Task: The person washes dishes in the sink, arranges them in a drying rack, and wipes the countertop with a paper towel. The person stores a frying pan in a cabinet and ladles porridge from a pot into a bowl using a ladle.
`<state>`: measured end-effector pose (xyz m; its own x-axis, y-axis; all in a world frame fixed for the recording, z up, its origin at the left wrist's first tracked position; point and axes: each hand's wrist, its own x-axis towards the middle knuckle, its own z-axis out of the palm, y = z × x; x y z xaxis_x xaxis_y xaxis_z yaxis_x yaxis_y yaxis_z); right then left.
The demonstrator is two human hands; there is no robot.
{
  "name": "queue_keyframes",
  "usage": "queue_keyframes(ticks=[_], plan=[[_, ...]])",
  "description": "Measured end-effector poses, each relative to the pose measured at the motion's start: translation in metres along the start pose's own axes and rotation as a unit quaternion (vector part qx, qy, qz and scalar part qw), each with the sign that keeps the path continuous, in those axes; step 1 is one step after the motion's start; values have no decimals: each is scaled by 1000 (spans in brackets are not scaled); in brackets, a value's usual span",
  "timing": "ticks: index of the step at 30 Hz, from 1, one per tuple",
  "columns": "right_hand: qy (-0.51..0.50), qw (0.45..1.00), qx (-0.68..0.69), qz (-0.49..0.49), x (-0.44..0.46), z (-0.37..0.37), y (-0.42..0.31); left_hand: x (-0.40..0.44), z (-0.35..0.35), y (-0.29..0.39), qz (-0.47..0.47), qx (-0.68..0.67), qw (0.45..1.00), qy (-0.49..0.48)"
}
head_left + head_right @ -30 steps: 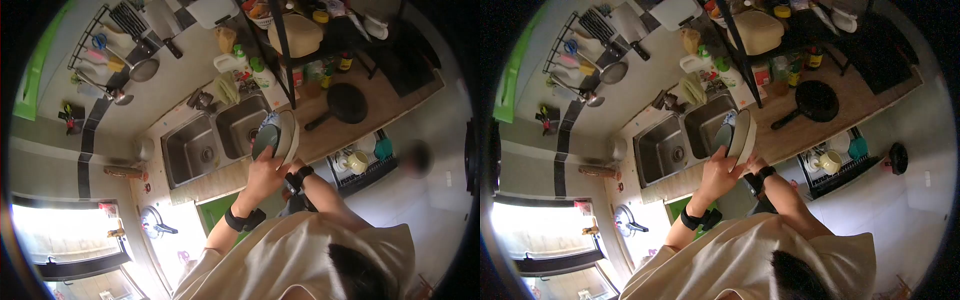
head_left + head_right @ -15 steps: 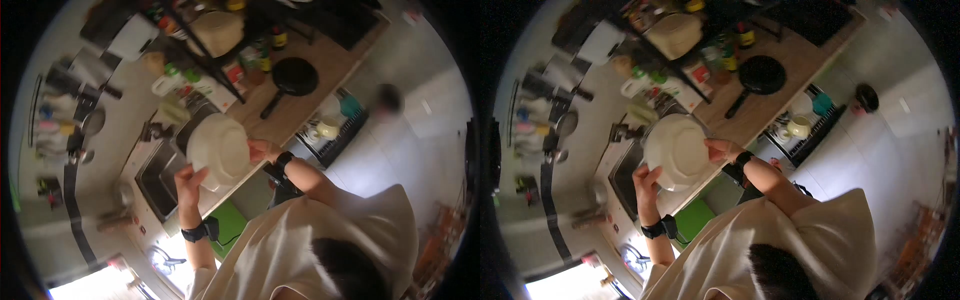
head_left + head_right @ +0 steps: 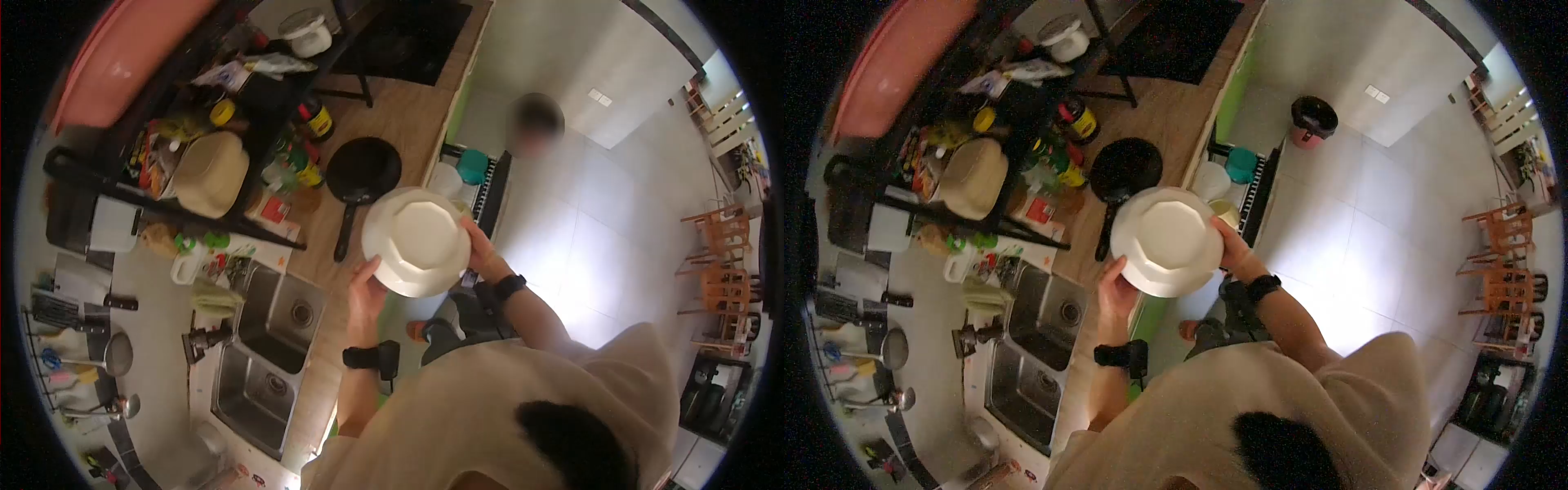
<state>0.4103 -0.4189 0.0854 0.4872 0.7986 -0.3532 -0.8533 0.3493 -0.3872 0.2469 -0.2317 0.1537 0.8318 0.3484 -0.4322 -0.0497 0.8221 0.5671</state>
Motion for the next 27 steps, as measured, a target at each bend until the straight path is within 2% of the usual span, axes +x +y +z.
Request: queue_keyframes(ticks=[4, 7, 9, 15, 21, 22, 25, 27], plan=[[42, 999, -15, 23, -11, -67, -69, 56, 41, -48, -79, -26, 995, -59], [32, 998, -39, 45, -6, -84, -117, 107, 47, -97, -91, -20, 993, -75], [29, 993, -95, 57, 7, -103, -151, 143, 48, -131, -58, -43, 992, -108], [72, 987, -99, 104, 53, -150, -215, 231, 68, -195, -117, -96, 988, 37], [100, 982, -101, 121, 102, -205, -232, 299, 76, -224, -137, -86, 976, 148], [100, 984, -94, 118, 110, -213, -232, 315, 56, -237, -134, -121, 976, 120], [122, 985, -59, 110, 141, -237, -223, 349, 54, -241, -125, -109, 977, 131], [136, 977, -66, 151, 162, -245, -223, 374, 21, -258, -125, -112, 972, 166]])
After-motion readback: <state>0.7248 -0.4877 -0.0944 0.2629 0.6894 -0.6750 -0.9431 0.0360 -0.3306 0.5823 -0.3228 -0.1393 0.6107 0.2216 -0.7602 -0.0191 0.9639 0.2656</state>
